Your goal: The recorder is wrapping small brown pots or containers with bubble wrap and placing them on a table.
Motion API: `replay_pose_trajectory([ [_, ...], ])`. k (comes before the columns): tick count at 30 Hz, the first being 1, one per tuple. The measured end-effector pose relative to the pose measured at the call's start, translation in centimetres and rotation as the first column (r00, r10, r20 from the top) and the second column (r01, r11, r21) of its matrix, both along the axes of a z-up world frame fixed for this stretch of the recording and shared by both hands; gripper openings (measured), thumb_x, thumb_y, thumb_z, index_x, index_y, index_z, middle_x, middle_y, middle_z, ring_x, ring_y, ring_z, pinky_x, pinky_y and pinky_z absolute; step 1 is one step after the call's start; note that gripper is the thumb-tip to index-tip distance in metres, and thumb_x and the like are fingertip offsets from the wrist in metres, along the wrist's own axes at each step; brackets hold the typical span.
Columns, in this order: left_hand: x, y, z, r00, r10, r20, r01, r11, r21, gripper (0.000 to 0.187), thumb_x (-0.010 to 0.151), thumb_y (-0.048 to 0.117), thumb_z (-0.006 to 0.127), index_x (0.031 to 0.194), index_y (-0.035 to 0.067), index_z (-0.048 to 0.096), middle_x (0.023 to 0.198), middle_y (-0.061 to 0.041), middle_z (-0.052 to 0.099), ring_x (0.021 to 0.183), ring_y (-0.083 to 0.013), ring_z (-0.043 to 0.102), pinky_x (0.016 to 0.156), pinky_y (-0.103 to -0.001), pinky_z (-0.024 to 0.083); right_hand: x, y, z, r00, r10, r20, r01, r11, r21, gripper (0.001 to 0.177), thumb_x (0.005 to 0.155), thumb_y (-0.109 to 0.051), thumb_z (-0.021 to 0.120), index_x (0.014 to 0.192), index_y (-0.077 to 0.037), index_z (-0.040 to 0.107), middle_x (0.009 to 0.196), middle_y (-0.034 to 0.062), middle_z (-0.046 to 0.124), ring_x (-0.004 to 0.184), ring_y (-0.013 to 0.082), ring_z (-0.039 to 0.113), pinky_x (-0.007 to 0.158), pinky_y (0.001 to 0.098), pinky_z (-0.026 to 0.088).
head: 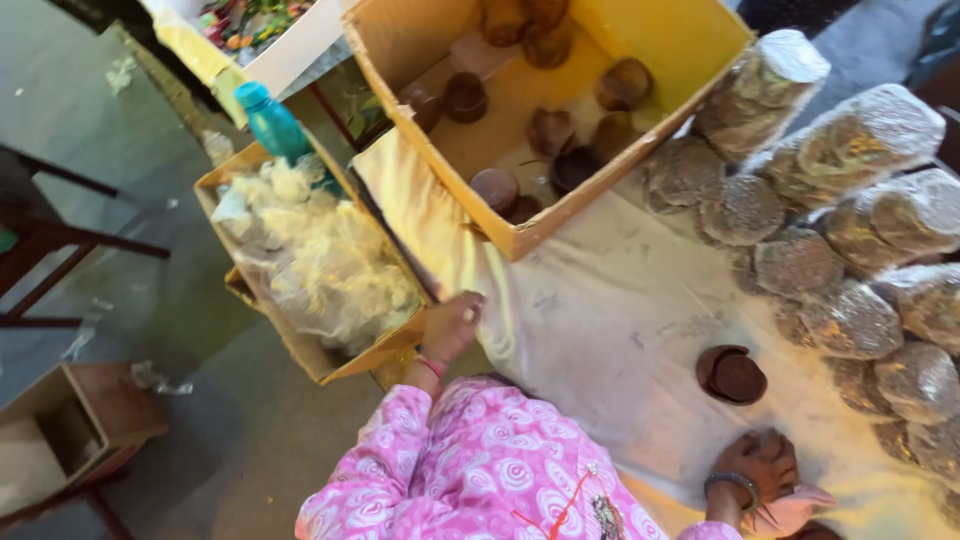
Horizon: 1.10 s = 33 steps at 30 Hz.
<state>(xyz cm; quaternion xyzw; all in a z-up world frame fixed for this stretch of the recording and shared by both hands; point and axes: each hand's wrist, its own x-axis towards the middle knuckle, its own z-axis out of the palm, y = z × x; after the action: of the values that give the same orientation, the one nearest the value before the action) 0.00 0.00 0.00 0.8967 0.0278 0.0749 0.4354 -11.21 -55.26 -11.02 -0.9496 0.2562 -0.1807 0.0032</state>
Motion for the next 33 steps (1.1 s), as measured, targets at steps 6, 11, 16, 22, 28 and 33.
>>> replay_pose_trajectory([
  [6, -2.0, 13.7, -4.3, 0.851, 0.522, 0.051, -0.519, 0.822, 0.236, 0.019, 0.093, 0.018, 0.065, 0.11, 0.015, 0.074, 0.094, -0.01, 0.076, 0.078, -0.0288, 0.075, 0.068, -0.042, 0.058, 0.2, -0.5, -0.4, 1.0, -0.009, -0.002, 0.009, 1.0, -0.02, 0.025, 0.108, -0.029, 0.061, 0.126, -0.012, 0.062, 0.138, 0.0115, 0.056, 0.132, 0.0392, 0.047, 0.109, 0.0558, 0.033],
  [11, -4.2, 18.7, -7.4, 0.713, 0.701, -0.022, -0.654, 0.676, 0.34, 0.019, 0.094, 0.025, 0.071, 0.109, 0.014, 0.073, 0.103, -0.01, 0.076, 0.09, -0.032, 0.073, 0.077, -0.046, 0.057, -0.1, -0.4, -0.4, 1.0, 0.001, -0.009, -0.002, 0.999, -0.048, 0.025, 0.105, -0.025, 0.06, 0.125, -0.011, 0.062, 0.136, 0.0115, 0.056, 0.126, 0.038, 0.048, 0.107, 0.0547, 0.034],
  [16, -3.5, 17.7, -6.2, 0.646, 0.757, -0.099, -0.644, 0.609, 0.463, 0.046, 0.085, 0.032, 0.08, 0.124, 0.012, 0.065, 0.133, -0.013, 0.063, 0.121, -0.0357, 0.06, 0.097, -0.047, 0.051, 0.0, -0.4, -0.9, 0.999, -0.014, -0.033, 0.013, 0.999, -0.039, 0.027, 0.101, -0.022, 0.06, 0.125, -0.01, 0.062, 0.135, 0.0137, 0.056, 0.123, 0.039, 0.048, 0.105, 0.0548, 0.035],
  [22, -1.0, 18.7, -4.5, 0.698, 0.715, -0.033, -0.493, 0.513, 0.702, 0.102, 0.067, 0.034, 0.09, 0.153, 0.014, 0.04, 0.159, -0.016, 0.039, 0.143, -0.0362, 0.031, 0.11, -0.059, 0.028, 0.1, -0.7, -0.7, 0.999, -0.034, -0.024, 0.034, 0.999, 0.013, 0.027, 0.104, -0.025, 0.061, 0.127, -0.01, 0.062, 0.14, 0.0165, 0.055, 0.132, 0.0426, 0.046, 0.11, 0.0559, 0.034],
  [28, 0.1, 21.5, -4.8, 0.679, 0.729, -0.088, -0.463, 0.518, 0.719, 0.066, 0.08, 0.026, 0.082, 0.141, 0.016, 0.058, 0.134, -0.01, 0.06, 0.137, -0.0302, 0.044, 0.118, -0.065, 0.02, -0.5, -1.7, -1.8, 0.995, -0.017, -0.103, 0.006, 0.994, -0.105, 0.032, 0.109, -0.03, 0.06, 0.132, -0.008, 0.061, 0.144, 0.0173, 0.054, 0.133, 0.0409, 0.043, 0.115, 0.0569, 0.031],
  [33, 1.7, 21.6, -0.4, 0.765, 0.57, 0.298, -0.643, 0.691, 0.33, 0.016, 0.089, 0.01, 0.077, 0.104, 0.007, 0.07, 0.122, -0.014, 0.065, 0.122, -0.0344, 0.059, 0.109, -0.046, 0.043, -0.1, 0.0, 0.4, 0.997, -0.032, -0.065, 0.037, 0.997, 0.069, 0.035, 0.107, -0.031, 0.054, 0.132, -0.007, 0.06, 0.144, 0.0172, 0.053, 0.139, 0.0432, 0.042, 0.116, 0.0588, 0.029],
])
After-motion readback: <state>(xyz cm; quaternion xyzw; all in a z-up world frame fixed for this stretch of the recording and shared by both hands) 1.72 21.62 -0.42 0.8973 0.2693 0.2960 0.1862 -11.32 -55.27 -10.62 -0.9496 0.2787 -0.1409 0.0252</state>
